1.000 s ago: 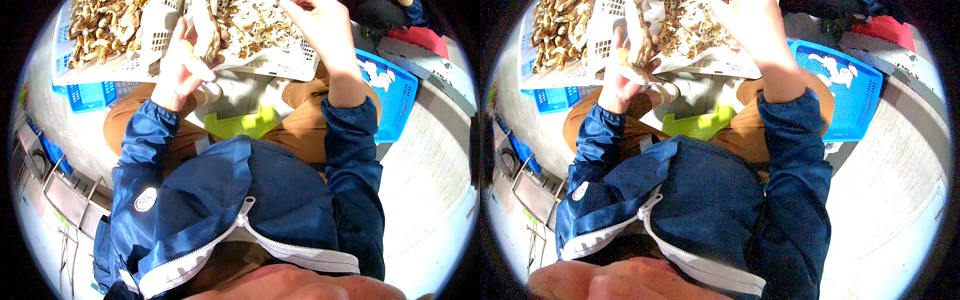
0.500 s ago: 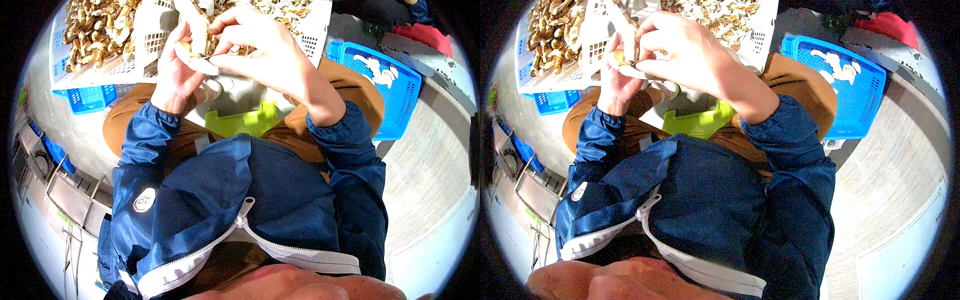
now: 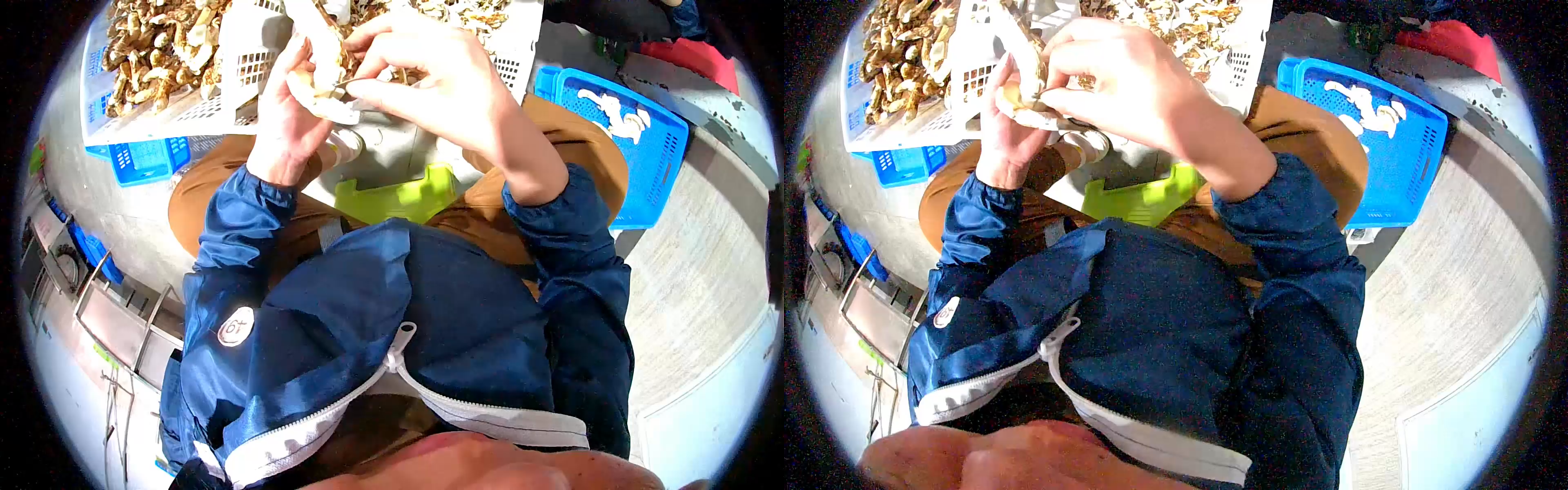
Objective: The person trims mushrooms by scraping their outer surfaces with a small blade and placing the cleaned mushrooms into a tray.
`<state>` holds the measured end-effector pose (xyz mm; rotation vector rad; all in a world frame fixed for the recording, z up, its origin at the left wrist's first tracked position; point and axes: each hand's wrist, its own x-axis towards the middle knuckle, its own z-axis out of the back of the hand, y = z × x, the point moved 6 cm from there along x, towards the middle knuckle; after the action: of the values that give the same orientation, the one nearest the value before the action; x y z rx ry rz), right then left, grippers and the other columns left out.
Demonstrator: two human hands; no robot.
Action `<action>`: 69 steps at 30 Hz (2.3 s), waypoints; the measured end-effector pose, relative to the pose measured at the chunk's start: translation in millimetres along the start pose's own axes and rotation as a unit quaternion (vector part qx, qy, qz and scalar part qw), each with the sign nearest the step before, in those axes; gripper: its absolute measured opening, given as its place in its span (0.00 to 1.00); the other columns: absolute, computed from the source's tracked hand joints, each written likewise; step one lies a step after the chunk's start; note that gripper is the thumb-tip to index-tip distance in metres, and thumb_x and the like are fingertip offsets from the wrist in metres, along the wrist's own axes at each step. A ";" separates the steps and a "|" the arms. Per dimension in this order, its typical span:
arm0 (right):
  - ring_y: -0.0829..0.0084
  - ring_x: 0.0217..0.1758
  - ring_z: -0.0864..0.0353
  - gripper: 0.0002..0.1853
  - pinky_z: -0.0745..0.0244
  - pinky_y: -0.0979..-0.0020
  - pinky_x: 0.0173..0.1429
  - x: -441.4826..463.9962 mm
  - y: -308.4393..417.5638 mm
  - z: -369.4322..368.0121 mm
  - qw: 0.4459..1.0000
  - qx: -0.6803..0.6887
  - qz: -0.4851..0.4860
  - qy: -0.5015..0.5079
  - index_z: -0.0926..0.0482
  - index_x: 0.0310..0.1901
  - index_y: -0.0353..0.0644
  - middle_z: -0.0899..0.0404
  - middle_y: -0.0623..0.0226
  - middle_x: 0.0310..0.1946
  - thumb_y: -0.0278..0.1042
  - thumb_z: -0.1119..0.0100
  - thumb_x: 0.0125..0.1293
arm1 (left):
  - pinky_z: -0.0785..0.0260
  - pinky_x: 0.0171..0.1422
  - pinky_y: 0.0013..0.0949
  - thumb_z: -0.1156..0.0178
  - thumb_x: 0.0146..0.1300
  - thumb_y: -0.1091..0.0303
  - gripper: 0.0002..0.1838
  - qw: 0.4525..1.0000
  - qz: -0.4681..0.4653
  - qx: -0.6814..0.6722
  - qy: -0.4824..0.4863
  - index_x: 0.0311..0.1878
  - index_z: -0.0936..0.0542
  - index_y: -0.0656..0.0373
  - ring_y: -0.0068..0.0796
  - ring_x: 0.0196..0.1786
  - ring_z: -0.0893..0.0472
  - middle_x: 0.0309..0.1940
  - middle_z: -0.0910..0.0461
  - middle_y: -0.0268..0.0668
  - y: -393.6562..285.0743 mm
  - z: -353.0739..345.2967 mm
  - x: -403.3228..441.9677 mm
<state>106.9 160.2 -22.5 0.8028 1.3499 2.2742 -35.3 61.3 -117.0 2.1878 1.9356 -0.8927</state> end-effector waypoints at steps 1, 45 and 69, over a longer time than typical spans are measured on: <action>0.58 0.37 0.16 0.11 0.20 0.62 0.44 -0.4 2.0 -1.1 1.000 -0.005 0.029 -0.004 0.16 0.37 0.42 0.17 0.60 0.35 0.41 0.35 0.64 | 0.27 0.68 0.48 0.50 0.76 0.47 0.27 0.999 0.004 -0.014 0.042 0.62 0.23 0.61 0.47 0.64 0.21 0.60 0.20 0.49 0.1 2.9 1.4; 0.61 0.39 0.15 0.10 0.19 0.63 0.45 6.1 5.7 -2.5 0.996 -0.029 0.076 0.037 0.16 0.36 0.42 0.17 0.64 0.40 0.40 0.36 0.65 | 0.22 0.62 0.45 0.47 0.76 0.53 0.24 0.999 0.031 -0.021 -0.025 0.63 0.24 0.63 0.43 0.57 0.17 0.56 0.18 0.46 -3.6 1.8 3.9; 0.81 0.36 0.21 0.03 0.24 0.74 0.44 6.5 -10.2 104.2 0.924 -0.027 -0.087 -0.373 0.17 0.38 0.33 0.17 0.65 0.31 0.21 0.35 0.64 | 0.27 0.58 0.45 0.56 0.78 0.53 0.26 0.996 0.005 0.016 0.091 0.66 0.28 0.65 0.38 0.46 0.23 0.42 0.23 0.42 11.4 -34.2 -6.3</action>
<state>169.1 238.4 9.6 1.2920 0.9373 1.5893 -12.4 68.3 -89.3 2.3705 1.9980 -0.7530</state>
